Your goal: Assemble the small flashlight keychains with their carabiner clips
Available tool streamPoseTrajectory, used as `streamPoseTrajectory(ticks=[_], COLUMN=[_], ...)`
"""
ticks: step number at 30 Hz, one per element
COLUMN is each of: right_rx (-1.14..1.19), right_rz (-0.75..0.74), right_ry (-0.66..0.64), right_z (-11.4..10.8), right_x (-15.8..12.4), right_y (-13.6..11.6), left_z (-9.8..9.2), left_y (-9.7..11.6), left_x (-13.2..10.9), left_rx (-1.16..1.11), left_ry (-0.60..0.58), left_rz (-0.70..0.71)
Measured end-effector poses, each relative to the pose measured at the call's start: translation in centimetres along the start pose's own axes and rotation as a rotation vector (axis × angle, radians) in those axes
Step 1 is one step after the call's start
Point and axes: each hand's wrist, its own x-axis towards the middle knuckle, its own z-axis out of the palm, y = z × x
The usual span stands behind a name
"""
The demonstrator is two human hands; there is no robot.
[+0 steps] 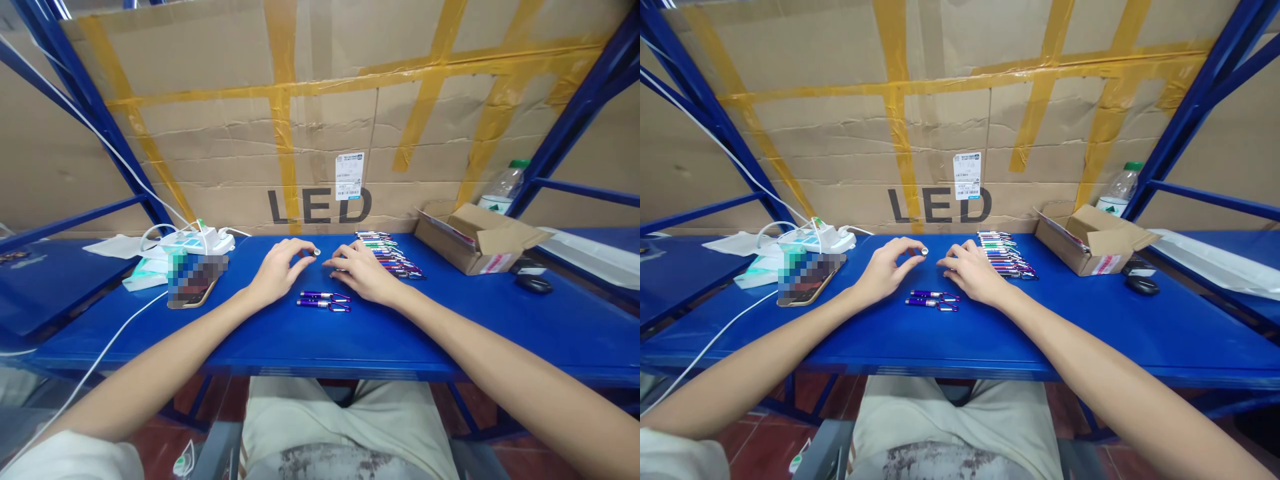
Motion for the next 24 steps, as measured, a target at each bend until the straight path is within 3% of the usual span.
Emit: streamPoseTrajectory(ticks=[15,24], right_rx=[0.029,0.331], right_rz=[0.083,0.162], right_ry=[-0.080,0.164], right_z=[0.3,-0.9], right_x=[0.4,0.7], right_y=[-0.5,-0.7], left_z=[0.0,0.2], left_y=[0.2,0.0], left_x=[0.1,0.0], left_rx=[-0.029,-0.002], left_ry=[-0.017,-0.071], left_rz=[-0.010,-0.021])
